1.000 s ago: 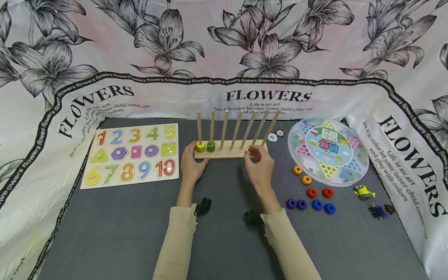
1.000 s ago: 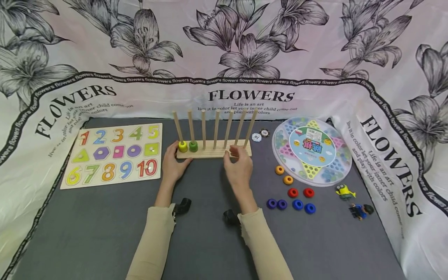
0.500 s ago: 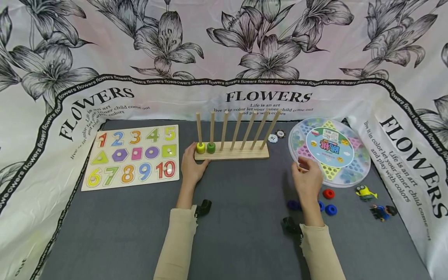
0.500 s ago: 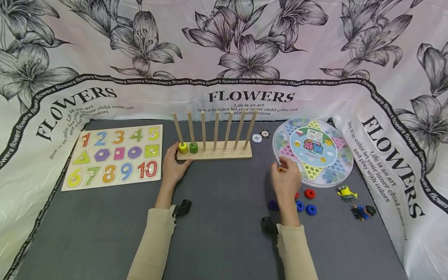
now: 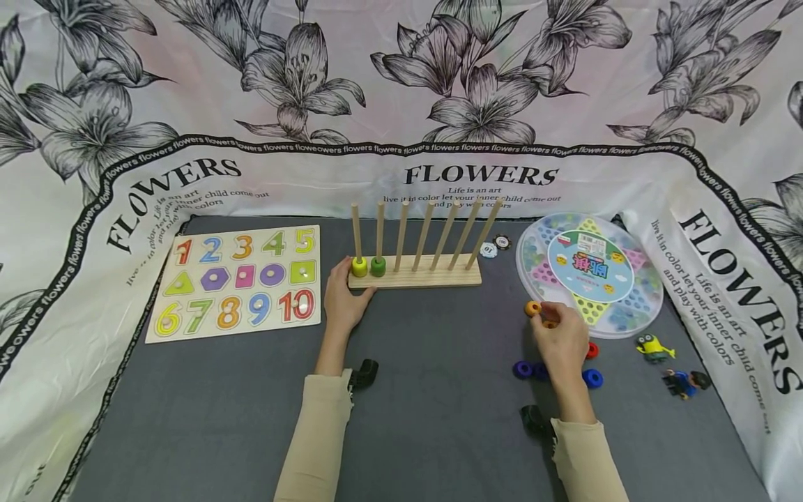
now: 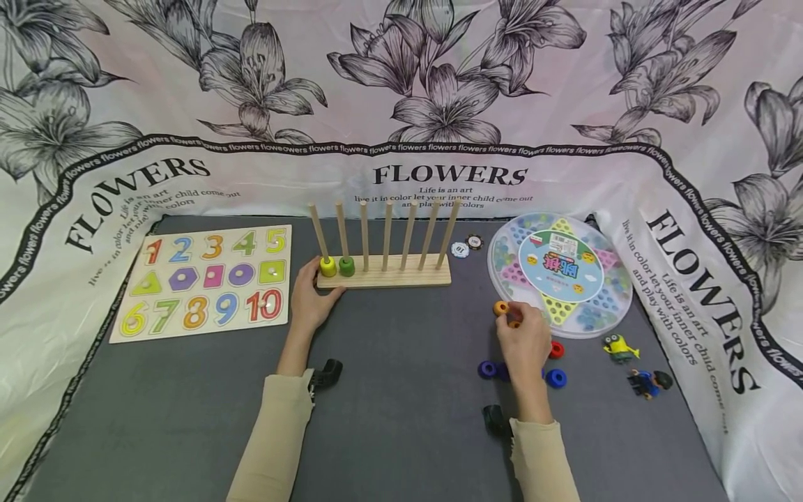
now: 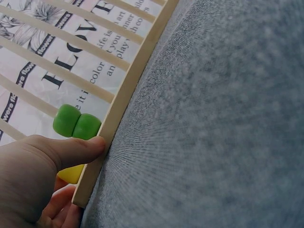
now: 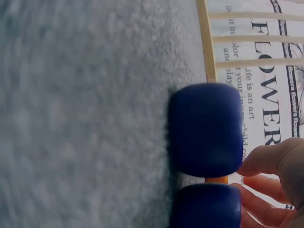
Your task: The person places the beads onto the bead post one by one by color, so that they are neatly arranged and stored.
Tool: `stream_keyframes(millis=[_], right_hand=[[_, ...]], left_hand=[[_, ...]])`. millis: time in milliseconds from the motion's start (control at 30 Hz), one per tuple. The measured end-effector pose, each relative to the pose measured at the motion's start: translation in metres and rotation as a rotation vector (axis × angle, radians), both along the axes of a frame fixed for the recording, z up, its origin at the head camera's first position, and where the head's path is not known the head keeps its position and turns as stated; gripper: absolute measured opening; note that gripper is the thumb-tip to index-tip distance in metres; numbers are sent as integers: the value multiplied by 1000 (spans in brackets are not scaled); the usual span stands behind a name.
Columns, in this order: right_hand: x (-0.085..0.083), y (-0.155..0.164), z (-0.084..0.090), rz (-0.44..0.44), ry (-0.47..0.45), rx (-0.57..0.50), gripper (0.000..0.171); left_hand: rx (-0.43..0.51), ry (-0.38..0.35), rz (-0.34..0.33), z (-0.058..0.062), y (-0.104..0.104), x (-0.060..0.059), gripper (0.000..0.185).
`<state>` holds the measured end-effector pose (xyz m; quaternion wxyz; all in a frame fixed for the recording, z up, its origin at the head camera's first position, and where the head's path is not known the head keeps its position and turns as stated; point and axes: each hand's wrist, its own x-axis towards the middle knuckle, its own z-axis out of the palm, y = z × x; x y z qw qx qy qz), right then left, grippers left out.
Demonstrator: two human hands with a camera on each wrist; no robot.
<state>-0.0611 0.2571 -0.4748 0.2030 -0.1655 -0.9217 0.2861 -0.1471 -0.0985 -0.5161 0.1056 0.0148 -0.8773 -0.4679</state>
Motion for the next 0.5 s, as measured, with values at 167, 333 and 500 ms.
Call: stream_keyframes(millis=[167, 333, 500], right_hand=[[2, -1, 5, -36, -43, 6, 23], [1, -1, 7, -33, -144, -6, 27], [-3, -5, 8, 7, -199, -5, 28]], left_hand=[[-3, 3, -4, -1, 0, 0, 70], [-10, 1, -2, 1, 0, -1, 70], [-2, 1, -6, 1, -1, -1, 71]])
